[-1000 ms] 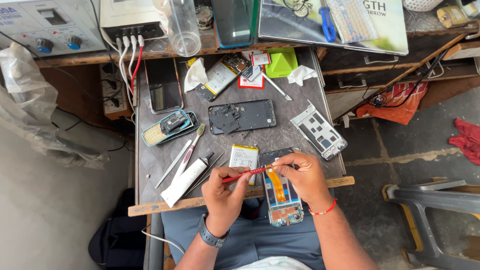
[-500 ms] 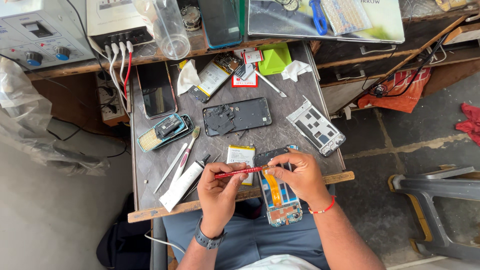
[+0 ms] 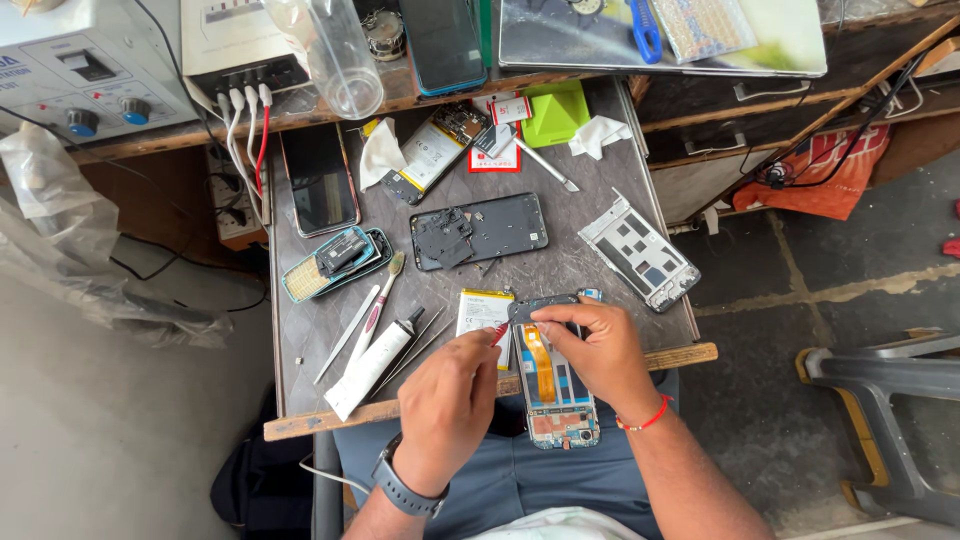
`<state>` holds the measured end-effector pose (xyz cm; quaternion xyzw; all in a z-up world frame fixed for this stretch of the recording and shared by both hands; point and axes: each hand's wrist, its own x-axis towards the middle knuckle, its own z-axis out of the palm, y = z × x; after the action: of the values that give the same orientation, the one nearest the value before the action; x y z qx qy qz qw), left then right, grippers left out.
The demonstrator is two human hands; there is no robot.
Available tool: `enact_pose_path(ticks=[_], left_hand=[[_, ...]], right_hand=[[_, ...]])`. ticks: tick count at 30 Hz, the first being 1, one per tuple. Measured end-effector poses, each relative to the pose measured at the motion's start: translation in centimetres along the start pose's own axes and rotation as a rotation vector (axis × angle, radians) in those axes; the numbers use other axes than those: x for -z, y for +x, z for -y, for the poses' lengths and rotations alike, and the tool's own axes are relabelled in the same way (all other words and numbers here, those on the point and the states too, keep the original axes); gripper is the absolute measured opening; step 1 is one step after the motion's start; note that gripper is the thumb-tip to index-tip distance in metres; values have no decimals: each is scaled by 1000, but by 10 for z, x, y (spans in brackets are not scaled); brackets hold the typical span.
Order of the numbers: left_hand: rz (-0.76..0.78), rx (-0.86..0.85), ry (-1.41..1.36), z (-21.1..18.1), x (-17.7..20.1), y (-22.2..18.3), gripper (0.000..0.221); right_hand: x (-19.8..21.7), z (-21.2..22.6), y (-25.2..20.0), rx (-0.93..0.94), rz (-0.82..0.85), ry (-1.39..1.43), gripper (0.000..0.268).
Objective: The person is repairing a smartphone by cleaning the internal components with a red tool and peeling off protective blue tape. They handle the phone's internal frame, a battery, and a ribbon cable while working at a cluttered desk.
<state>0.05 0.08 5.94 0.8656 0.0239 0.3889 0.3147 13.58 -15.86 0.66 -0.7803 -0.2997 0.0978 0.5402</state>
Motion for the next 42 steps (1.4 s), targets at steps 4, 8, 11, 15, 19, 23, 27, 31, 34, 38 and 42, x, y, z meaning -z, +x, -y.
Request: enact_pose_path(ticks=[4, 8, 11, 15, 19, 23, 27, 31, 34, 38, 42], left_hand=[[21, -8, 24, -1, -6, 1, 27], [43, -21, 38, 0, -6, 4, 27], [98, -40, 12, -1, -3, 9, 28], [187, -29, 22, -4, 2, 18, 30], [243, -72, 10, -6, 5, 29, 33], [226, -59, 44, -6, 3, 31, 30], [122, -35, 6, 0, -5, 22, 27], [-2, 104, -92, 2, -10, 4, 29], [-35, 226, -275, 3, -14, -4, 30], [-37, 297, -459, 6, -18, -11, 31], [-23, 282, -467, 8, -18, -13, 31]], right_hand=[[0, 1, -2, -138, 3, 36, 12], [2, 2, -1, -28, 1, 22, 10], [2, 3, -1, -61, 13, 13, 10], [3, 5, -1, -26, 8, 27, 10], [3, 7, 0, -18, 9, 23, 10], [3, 8, 0, -91, 4, 38, 12], [4, 8, 2, -153, -6, 74, 13], [5, 5, 1, -71, -11, 72, 18], [8, 3, 0, 34, 14, 89, 20], [8, -1, -2, -40, -1, 110, 23], [7, -5, -4, -143, 9, 172, 18]])
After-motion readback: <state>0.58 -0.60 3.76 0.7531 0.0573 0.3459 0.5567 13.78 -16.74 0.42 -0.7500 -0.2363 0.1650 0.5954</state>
